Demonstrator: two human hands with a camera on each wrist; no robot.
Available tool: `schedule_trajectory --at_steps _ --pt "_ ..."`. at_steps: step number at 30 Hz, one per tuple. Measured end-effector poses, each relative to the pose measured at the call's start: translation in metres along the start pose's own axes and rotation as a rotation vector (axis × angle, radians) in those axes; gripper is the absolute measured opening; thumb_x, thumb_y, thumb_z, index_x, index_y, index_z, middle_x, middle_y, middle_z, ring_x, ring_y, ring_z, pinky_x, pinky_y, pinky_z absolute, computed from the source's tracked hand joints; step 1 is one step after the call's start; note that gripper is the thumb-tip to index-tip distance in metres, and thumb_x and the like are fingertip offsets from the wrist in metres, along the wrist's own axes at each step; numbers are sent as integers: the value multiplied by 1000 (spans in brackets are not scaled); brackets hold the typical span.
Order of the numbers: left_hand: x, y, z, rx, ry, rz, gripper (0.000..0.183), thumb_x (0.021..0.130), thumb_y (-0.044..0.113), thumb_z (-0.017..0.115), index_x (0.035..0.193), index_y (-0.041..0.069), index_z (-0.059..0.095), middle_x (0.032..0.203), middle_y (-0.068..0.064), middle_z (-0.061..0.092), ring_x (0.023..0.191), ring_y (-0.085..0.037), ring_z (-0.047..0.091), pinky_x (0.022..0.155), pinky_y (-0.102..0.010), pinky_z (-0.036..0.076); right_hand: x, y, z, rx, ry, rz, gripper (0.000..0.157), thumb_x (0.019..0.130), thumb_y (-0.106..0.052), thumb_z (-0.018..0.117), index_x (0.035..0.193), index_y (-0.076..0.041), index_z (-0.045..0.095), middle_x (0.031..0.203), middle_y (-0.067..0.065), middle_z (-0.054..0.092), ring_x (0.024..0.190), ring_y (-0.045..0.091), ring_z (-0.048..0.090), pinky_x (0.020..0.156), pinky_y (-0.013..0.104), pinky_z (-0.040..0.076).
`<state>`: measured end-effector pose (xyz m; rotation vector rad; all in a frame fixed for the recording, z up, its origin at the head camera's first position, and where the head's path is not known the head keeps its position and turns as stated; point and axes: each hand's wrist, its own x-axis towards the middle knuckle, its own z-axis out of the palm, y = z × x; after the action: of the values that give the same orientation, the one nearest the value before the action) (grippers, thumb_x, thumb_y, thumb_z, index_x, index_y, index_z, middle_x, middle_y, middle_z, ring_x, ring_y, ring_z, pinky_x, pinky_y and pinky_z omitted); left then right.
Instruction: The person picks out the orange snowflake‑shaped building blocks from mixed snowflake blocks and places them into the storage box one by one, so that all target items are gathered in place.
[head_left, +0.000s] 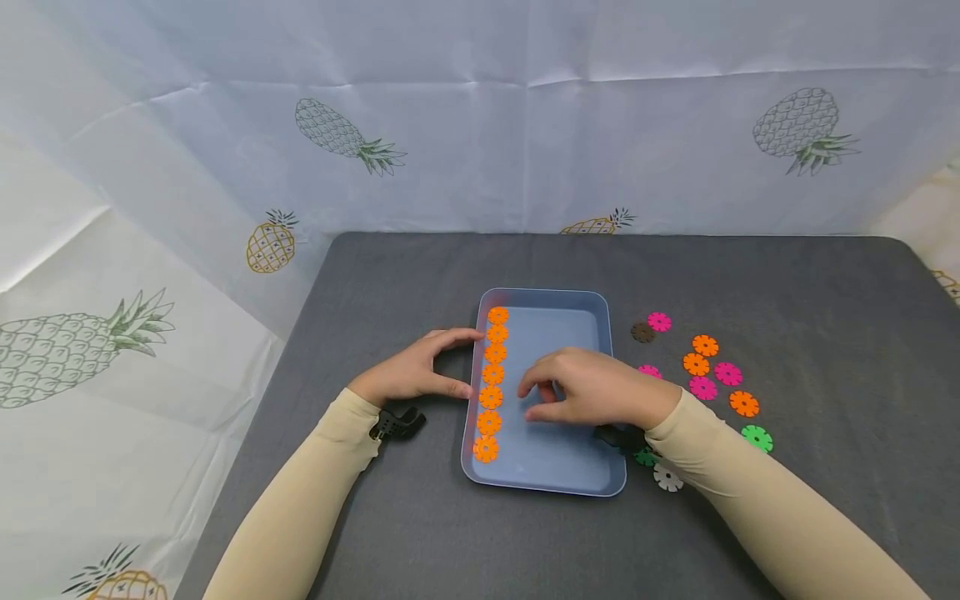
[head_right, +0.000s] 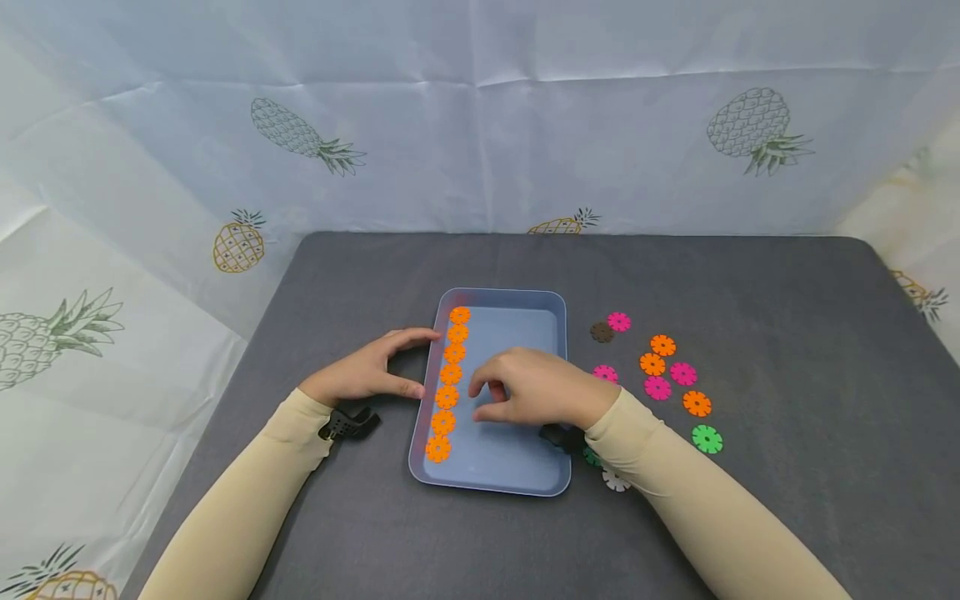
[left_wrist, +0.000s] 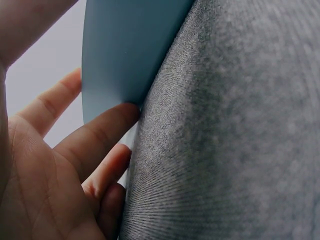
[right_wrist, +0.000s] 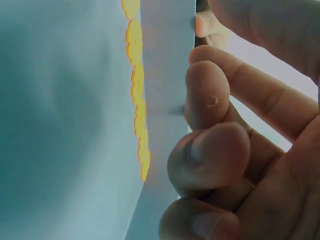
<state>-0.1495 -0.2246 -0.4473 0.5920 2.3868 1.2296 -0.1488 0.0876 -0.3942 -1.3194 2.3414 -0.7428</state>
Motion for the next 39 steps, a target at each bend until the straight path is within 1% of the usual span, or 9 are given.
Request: schedule_trajectory --at_steps 6,11,16,23,29,32,35,39 --pt "0 -1 1 -2 0 -6 85 83 35 91 157 30 49 159 5 47 150 -23 33 124 -54 25 -12 6 -3 -9 32 63 20 94 -33 81 106 -17 78 71 -17 54 58 1 45 59 25 46" --pt "-1 -1 1 1 8 -4 84 83 36 91 156 30 50 159 5 48 149 -23 34 123 -53 26 -24 9 -9 -13 53 112 19 94 -31 82 107 -17 77 70 -17 54 57 1 47 59 24 47" --pt "0 0 0 8 3 1 85 83 36 92 156 30 50 159 5 48 150 -22 34 123 -53 26 -33 13 -16 -23 81 130 21 95 -31 81 109 -15 77 72 -17 54 57 1 47 59 24 48" --pt "1 1 1 0 -1 -1 86 82 35 92 157 30 49 159 6 46 150 -21 33 124 -53 26 -44 16 -23 -39 113 167 21 96 -31 80 109 -14 77 73 -16 54 56 3 44 56 24 44" --pt "2 0 1 4 0 1 86 83 36 92 157 30 49 159 6 46 150 -22 33 123 -54 26 -53 23 -26 -47 173 151 18 97 -25 79 109 -12 78 74 -15 54 58 1 46 59 25 45" --pt "2 0 1 4 -3 1 86 83 38 92 157 31 49 159 8 46 150 -20 34 123 -52 27 -57 28 -26 -47 198 157 17 97 -23 79 109 -12 78 74 -15 55 59 1 47 59 24 46" --pt "2 0 2 0 -2 -1 85 83 40 92 156 33 49 158 10 47 149 -17 34 123 -49 27 -62 33 -27 -29 215 171 17 97 -22 79 109 -11 78 74 -14 55 60 2 47 60 24 46" --pt "1 -1 2 -6 6 6 84 83 37 92 156 31 50 157 8 48 149 -19 34 123 -50 27 -68 40 -30 22 237 207 17 97 -20 79 110 -9 77 74 -12 55 60 3 48 61 24 47"
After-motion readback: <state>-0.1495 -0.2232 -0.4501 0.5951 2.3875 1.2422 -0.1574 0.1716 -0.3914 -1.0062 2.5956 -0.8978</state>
